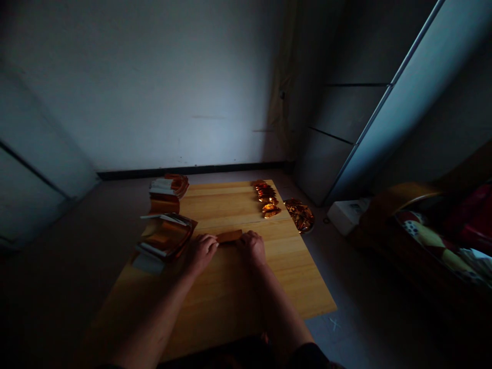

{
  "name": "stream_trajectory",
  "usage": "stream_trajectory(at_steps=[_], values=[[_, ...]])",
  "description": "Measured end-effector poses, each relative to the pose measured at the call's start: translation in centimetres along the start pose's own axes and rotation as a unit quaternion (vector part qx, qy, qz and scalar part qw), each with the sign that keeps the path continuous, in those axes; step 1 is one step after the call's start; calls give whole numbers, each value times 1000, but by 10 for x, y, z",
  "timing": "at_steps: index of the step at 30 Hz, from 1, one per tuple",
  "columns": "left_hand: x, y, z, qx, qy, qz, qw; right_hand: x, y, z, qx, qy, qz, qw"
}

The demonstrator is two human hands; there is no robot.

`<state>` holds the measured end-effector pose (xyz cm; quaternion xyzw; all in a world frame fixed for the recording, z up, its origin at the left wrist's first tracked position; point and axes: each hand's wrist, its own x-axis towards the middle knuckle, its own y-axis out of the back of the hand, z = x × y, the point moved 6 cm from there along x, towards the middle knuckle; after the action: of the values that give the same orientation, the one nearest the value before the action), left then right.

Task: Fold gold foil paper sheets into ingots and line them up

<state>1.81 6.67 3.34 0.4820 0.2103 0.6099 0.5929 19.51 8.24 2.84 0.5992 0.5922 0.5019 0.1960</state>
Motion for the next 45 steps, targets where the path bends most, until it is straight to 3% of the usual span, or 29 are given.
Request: stream_trajectory(at_steps=[8, 18, 45], values=[[1, -4, -1, 19, -2, -2, 1000, 8, 3, 6, -39, -18, -98, 994], [6, -5, 5, 141, 39, -33, 989, 15, 7, -3, -119, -117, -184, 969], [12, -9, 9, 238, 66, -93, 965, 11, 5, -9, -163, -123, -150, 967]])
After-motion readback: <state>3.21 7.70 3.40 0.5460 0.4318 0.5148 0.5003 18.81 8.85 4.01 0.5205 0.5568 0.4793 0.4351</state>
